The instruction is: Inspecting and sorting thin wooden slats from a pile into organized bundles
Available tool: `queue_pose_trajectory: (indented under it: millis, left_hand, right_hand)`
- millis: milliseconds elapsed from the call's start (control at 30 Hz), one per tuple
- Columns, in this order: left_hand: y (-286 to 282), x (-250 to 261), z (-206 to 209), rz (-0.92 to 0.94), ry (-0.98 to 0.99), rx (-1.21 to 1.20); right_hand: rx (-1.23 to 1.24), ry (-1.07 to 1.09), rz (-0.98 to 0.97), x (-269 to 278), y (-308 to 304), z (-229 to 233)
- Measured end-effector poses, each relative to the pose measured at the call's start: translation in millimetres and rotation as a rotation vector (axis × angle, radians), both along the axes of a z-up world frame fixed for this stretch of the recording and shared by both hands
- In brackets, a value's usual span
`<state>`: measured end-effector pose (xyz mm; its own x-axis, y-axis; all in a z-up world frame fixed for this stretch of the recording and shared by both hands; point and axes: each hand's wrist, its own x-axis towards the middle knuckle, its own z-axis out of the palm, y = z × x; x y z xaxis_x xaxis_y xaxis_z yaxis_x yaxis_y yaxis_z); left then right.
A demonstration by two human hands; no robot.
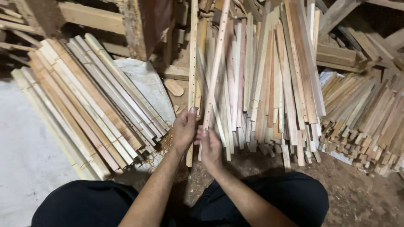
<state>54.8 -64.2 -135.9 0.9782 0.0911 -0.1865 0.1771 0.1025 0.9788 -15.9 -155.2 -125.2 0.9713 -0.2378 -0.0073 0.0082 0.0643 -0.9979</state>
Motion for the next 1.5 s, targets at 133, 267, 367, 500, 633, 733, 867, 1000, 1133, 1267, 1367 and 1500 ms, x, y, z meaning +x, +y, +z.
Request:
queue_pose_trajectory:
  millis: [133,267,367,500,633,733,867,1000,1133,1267,1367,1500]
  left_hand:
    - [17.8,-11.7,31.5,0.006,-0.049,-0.095]
    - [25.3,-22.9,41.5,0.003,-0.105,-0.237]
    - [34.4,-26.9,63.7,0.019,-0.134,-0.217]
    - [55.0,0.6,70.3,0.069,-0.267,-0.052]
    - [80.5,13.9,123.5,0.078,-0.473,-0.102]
    - [82.6,14.8,136.6,0.081,-0.630,-0.218]
    - [51.1,3.5,119.4,0.088,-0.652,-0.174]
    - [1.3,-11.7,116.1,-0.018,-0.637,-0.205]
    - [-31.2,-11.9,112.1,-0.097,-0.701,-0.158]
    - [-45.4,-13.6,123.5,-0.157,-0.742,-0.123]
    - [-37.9,-13.7,124.6,-0.154,-0.733,-0.079]
    - [-21.0,-6.2,108.2,-0.089,-0.693,-0.071]
  right_hand:
    - [-0.075,-0.004,0.150,-15.5,4.1,-18.4]
    - [-0.080,-0.011,0.403,-11.4,-5.1,-25.1]
    - [-0.013,0.029,0.515,-11.8,-4.4,-6.7]
    - [-0.047,0.095,0.614,-18.8,-3.5,-20.2]
    - [-0.100,0.116,0.703,-17.2,-10.6,-52.5]
    - [-0.352,0.141,0.727,-4.6,-24.3,-42.6]
    - [-0.385,0.104,0.385,51.5,-90.0,-63.9]
    - [-1.020,0.103,-0.226,102.7,-177.5,-87.5]
    - [-1.107,0.098,-0.283,109.6,-211.8,-61.0]
    - [-1.281,0.164,-0.207,117.4,-224.4,-69.2]
    - [-1.320,0.199,-0.186,127.2,-223.1,-78.0]
    - [-1.216,0.171,-0.199,136.9,-220.9,-88.1]
